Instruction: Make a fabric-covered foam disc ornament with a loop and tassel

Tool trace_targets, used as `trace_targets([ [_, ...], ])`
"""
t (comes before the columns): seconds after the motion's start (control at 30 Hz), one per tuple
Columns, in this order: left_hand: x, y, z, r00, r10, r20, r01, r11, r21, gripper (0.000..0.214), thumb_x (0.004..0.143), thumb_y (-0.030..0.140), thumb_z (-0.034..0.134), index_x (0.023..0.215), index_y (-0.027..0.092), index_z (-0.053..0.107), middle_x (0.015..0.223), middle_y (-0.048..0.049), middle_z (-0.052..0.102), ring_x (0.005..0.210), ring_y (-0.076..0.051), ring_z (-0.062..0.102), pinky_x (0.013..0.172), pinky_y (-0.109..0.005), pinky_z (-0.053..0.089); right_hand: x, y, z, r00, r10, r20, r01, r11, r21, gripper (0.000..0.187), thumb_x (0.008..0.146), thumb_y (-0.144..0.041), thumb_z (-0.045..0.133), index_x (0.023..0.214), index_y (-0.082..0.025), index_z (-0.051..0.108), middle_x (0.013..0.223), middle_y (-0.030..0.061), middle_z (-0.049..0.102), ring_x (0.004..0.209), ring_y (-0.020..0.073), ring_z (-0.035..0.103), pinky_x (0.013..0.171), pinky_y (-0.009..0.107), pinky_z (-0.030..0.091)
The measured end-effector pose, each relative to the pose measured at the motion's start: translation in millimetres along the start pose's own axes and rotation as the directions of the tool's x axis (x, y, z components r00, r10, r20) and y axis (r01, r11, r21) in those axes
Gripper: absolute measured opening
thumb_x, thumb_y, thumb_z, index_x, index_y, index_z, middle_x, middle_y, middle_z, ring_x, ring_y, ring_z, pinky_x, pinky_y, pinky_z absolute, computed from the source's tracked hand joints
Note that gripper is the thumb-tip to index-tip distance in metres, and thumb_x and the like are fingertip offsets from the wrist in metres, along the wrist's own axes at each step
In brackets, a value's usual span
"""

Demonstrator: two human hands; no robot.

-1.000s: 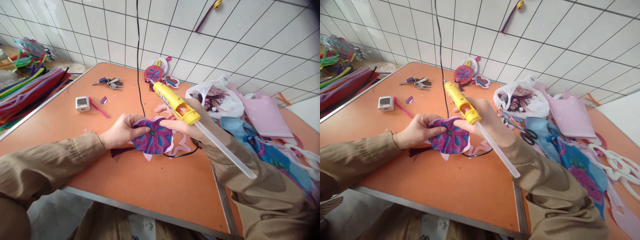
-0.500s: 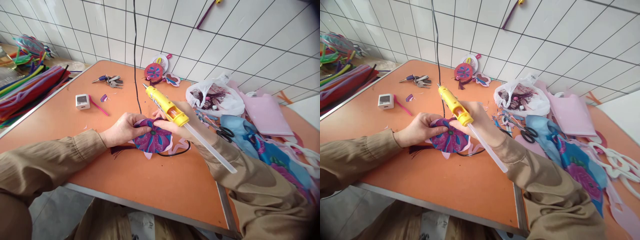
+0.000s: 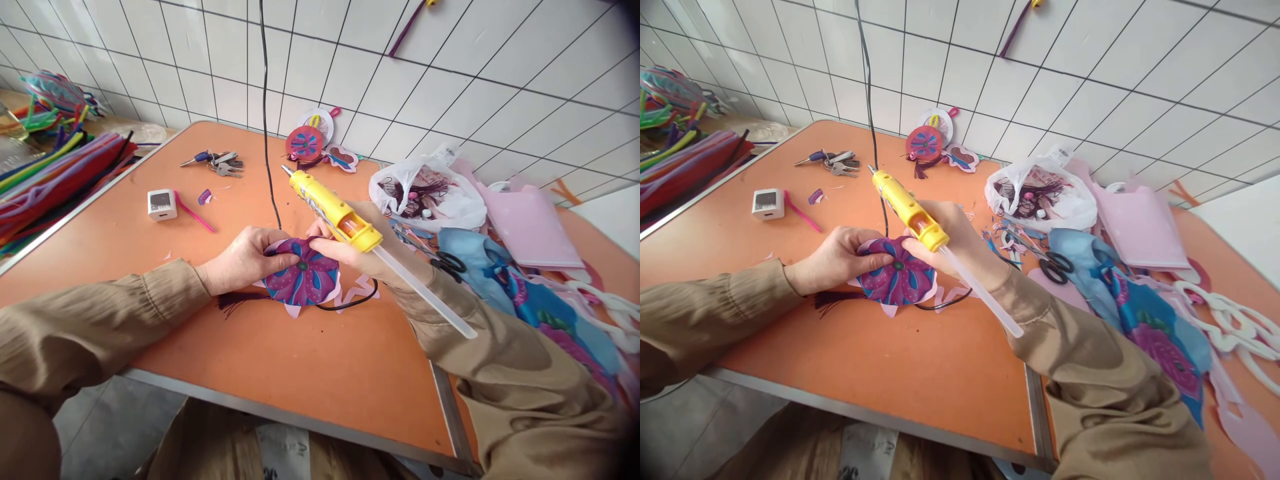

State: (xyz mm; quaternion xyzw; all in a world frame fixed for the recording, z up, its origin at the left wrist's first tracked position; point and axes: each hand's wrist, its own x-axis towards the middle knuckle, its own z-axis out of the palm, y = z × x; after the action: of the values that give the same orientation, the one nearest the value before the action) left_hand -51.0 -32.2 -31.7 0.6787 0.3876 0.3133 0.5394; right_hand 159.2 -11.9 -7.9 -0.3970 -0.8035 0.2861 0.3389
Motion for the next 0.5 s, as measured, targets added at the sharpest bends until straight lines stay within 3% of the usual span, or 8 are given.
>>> trace_targets([
  [0.23,0.8,-1.8,-1.6,1.0,-0.002,-0.011,0.002,1.0,-0.015,0.024,0.076,0.034,0.074,0.077,0.012,0.065,0.062,0.0019,0.056,0.055,-0.008,0.046,0.048,-0.018,0.041,0.4,-4.5,-6.1,0.996,0.041,0.073,-0.045,0.998,0.054,0.02,0.073,-0.026,0.07,0.073,-0.022,0.05,0.079,0.0033,0.069,0.07,0.017,0.061,0.063,0.029,0.047],
  [0.37,1.1,-3.8,-2.8,1.0,-0.027,-0.003,0.026,0.993,-0.115,0.031,0.073,0.038,0.081,0.076,0.011,0.065,0.06,0.0026,0.056,0.053,-0.008,0.046,0.047,-0.018,0.041,-0.6,-6.1,-6.1,0.995,0.095,0.016,-0.096,0.994,0.06,0.024,0.073,-0.024,0.069,0.069,-0.022,0.046,0.067,-0.0012,0.06,0.06,0.0117,0.051,0.056,0.026,0.039],
  [0.5,2.5,-6.5,-4.0,0.997,-0.064,0.043,0.073,0.969,-0.234,0.044,0.063,0.043,0.09,0.083,0.009,0.07,0.066,-0.0022,0.065,0.056,-0.01,0.053,0.052,-0.022,0.046,-1.8,-2.8,-2.0,0.986,0.145,-0.08,-0.131,0.979,0.157,0.026,0.071,-0.025,0.07,0.067,-0.021,0.045,0.068,-0.0026,0.056,0.062,0.0116,0.052,0.059,0.027,0.043],
])
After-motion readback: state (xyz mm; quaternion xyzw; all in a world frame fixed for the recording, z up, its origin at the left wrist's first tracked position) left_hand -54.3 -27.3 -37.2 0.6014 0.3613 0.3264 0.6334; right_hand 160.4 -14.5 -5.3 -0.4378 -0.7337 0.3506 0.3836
